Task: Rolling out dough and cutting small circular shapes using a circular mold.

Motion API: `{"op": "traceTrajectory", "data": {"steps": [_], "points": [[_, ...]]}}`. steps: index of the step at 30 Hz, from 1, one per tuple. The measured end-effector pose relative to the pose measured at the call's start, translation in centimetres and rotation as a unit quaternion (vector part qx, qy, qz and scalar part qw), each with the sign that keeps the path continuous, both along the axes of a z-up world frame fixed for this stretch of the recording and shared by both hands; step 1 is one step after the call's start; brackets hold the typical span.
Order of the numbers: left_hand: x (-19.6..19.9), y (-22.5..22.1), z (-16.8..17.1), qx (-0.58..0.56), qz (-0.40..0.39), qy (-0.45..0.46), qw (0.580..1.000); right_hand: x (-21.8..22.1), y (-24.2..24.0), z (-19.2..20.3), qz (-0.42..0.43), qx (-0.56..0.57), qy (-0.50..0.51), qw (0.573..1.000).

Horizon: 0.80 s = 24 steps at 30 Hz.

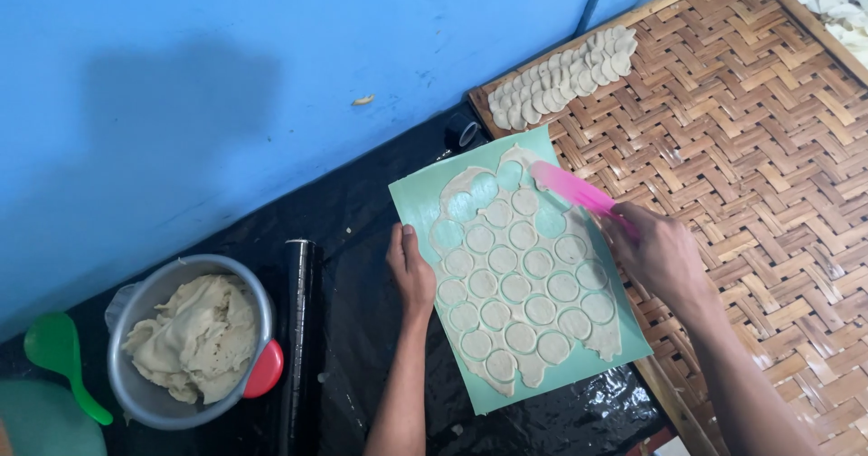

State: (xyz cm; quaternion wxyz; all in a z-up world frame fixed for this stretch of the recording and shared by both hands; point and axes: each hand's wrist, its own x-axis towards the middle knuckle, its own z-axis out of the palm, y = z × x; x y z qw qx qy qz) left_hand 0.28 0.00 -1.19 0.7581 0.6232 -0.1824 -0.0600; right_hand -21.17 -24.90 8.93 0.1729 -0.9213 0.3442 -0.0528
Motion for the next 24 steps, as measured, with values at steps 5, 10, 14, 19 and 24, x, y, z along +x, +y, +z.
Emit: {"op": "traceTrajectory", "data": {"steps": [5,10,14,19,24], "points": [[-0.1,0.0,0.5,-0.001,-0.002,0.009,1.0,-0.5,0.5,0.1,0.04,-0.037,-0.052,0.997],[-0.1,0.0,0.2,0.0,0.001,0.012,1.0,0.3,0.8,0.9,0.052,-0.03,-0.017,0.998],[-0.2,0.1,1.0,0.022,0.003,0.013,1.0,0.5,1.0,1.3,0.05,-0.027,-0.023,0.998],[-0.2,0.1,1.1,0.017,0.001,0.025,1.0,0.3,1.3,1.3,0.017,-0.029,-0.04,0.999],[-0.3,0.0,0.7,0.019,0.004,0.013,1.0,-0.1,1.8,1.7,0.028,-0.041,-0.084,0.995]]}}
